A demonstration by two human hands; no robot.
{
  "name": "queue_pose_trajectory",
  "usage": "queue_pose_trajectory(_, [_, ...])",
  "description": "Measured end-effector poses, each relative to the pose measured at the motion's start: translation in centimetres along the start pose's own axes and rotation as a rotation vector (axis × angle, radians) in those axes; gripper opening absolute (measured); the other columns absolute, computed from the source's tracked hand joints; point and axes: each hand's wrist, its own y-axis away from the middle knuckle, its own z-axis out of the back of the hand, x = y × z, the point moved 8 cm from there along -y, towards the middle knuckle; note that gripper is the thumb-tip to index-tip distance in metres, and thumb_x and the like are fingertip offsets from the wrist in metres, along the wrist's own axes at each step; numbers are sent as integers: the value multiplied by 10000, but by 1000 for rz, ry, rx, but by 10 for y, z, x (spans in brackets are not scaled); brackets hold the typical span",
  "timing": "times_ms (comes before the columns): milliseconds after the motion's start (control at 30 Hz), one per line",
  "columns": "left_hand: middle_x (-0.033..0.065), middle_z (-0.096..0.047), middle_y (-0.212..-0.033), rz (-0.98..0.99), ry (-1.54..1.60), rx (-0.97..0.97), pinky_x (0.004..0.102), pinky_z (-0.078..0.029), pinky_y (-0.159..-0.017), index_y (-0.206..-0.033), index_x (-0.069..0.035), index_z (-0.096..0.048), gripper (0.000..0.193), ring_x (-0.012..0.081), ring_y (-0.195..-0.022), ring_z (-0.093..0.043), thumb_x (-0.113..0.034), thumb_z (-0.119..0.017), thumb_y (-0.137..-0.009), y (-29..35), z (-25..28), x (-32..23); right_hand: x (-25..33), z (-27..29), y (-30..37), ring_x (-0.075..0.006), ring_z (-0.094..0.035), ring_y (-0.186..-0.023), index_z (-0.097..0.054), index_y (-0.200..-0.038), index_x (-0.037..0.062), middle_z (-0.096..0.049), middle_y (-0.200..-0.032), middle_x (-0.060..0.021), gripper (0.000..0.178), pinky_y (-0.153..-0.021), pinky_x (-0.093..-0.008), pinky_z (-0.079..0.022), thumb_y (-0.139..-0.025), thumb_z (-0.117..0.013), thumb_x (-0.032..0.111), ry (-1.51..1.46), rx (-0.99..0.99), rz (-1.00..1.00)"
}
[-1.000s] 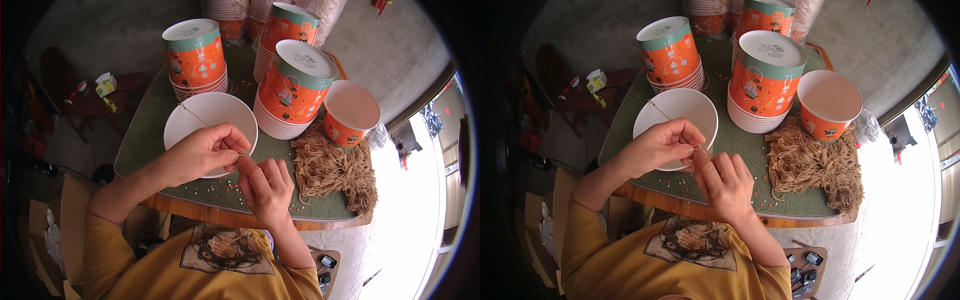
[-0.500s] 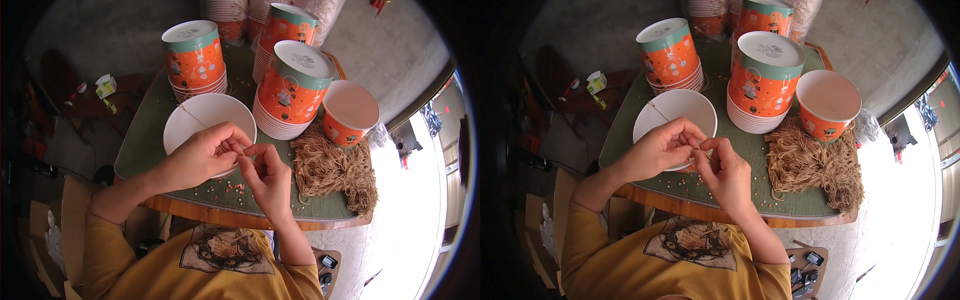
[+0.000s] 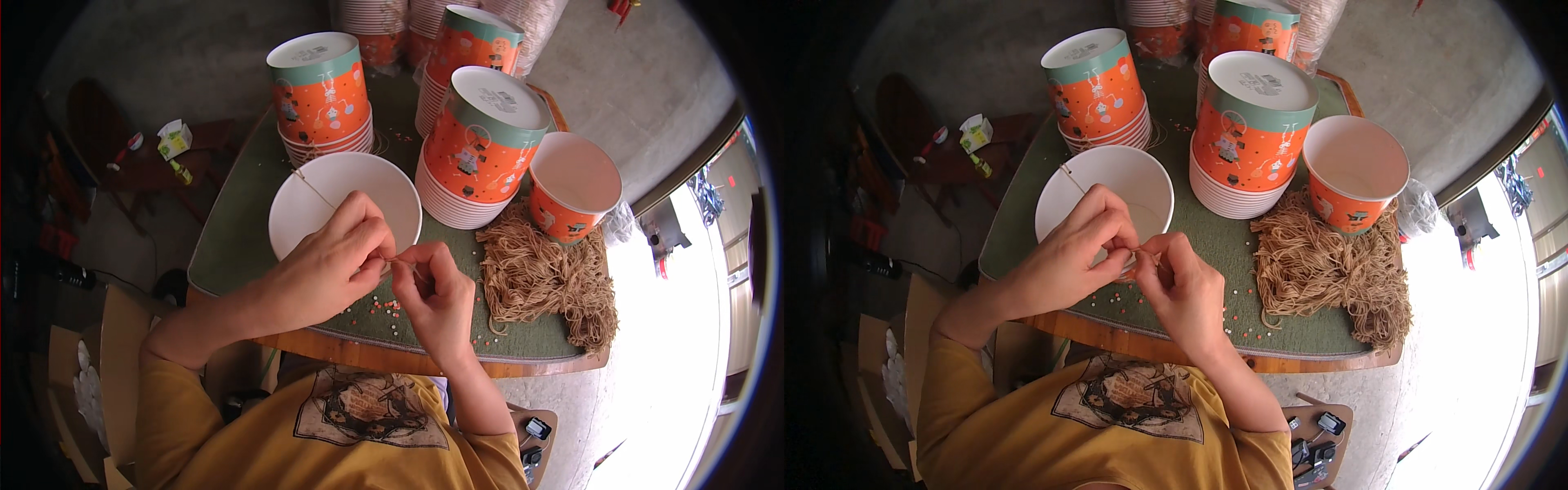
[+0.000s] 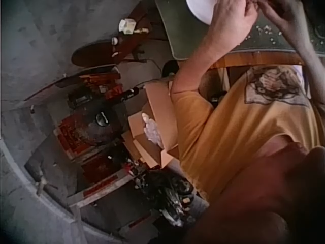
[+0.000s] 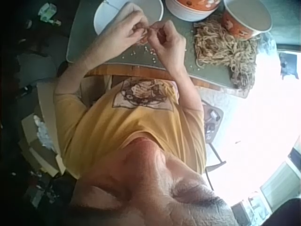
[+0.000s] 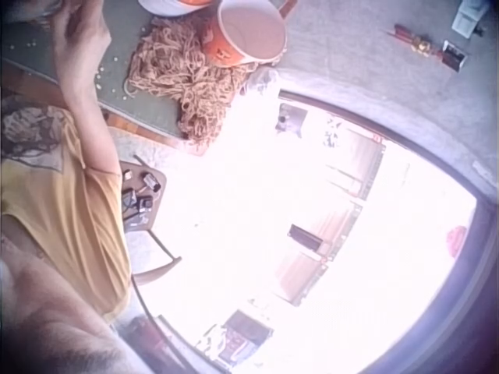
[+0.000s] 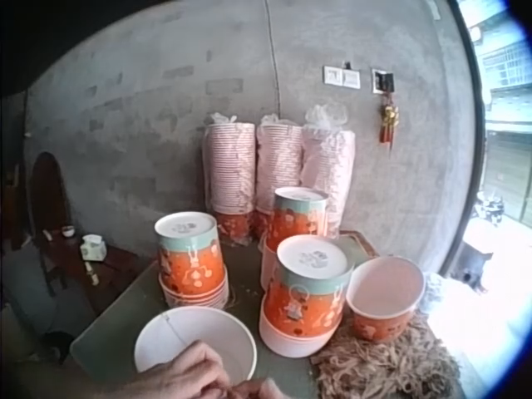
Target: Thread small beads onto a wire and attach the wire to a paper bucket to form a handle.
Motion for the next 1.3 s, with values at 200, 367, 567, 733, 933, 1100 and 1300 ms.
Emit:
queue_pose_trajectory(200, [101, -436, -1001, -33, -102, -50, 371, -503, -677, -929, -25, -499, 188, 265, -813, -576, 70, -600, -803, 4, 6, -9, 17, 3, 1, -175, -523, -563, -565, -889, 66, -564, -700, -41, 173, -514, -311, -432, -800, -713, 69, 200, -1, 251])
queue_pose_trajectory(367, [93, -442, -992, 30, 3, -36, 344, -498, -684, -922, -25, -504, 185, 231, -826, -561, 74, -598, -797, 7, 5, 0, 33, 6, -4, -225, -508, -656, -561, -890, 71, -557, -778, -48, 216, -576, -360, -425, -762, -734, 72, 309, 21, 458])
queue_pose_trajectory(567, [92, -443, -996, 37, 11, -11, 335, -500, -696, -935, -18, -507, 185, 227, -844, -559, 75, -592, -800, 4, 3, -3, 23, 1, -1, -217, -501, -645, -563, -882, 65, -552, -755, -44, 236, -577, -347, -417, -738, -747, 33, 235, 7, 367])
queue_pose_trajectory(733, [95, -437, -1005, 13, -10, -28, 353, -506, -705, -952, -12, -500, 198, 239, -856, -572, 81, -590, -803, 6, 1, -4, 20, 1, 0, -210, -501, -630, -561, -865, 60, -551, -734, -42, 224, -575, -344, -415, -740, -739, 7, 167, -5, 327])
queue_pose_trajectory(933, [104, -428, -1013, -26, -81, -16, 373, -505, -696, -946, -8, -489, 204, 256, -837, -584, 84, -595, -798, 6, 1, -8, 19, -1, 3, -226, -500, -629, -553, -863, 66, -551, -741, -42, 236, -578, -350, -418, -733, -741, 9, 222, -20, 338])
queue_pose_trajectory(1100, [95, -455, -974, -36, -102, -63, 381, -501, -664, -936, -19, -488, 213, 261, -789, -591, 84, -600, -788, 6, 2, -11, 24, -1, 6, -232, -498, -627, -552, -864, 73, -534, -725, -42, 238, -575, -353, -418, -732, -738, 4, 260, -55, 400])
queue_pose_trajectory(1300, [93, -549, -855, 74, -85, -94, 375, -501, -626, -929, -33, -479, 223, 265, -735, -611, 76, -611, -785, 9, -1, 0, 29, -2, 8, -217, -495, -625, -552, -859, 76, -519, -707, -34, 238, -565, -336, -415, -732, -741, 8, 310, -61, 454])
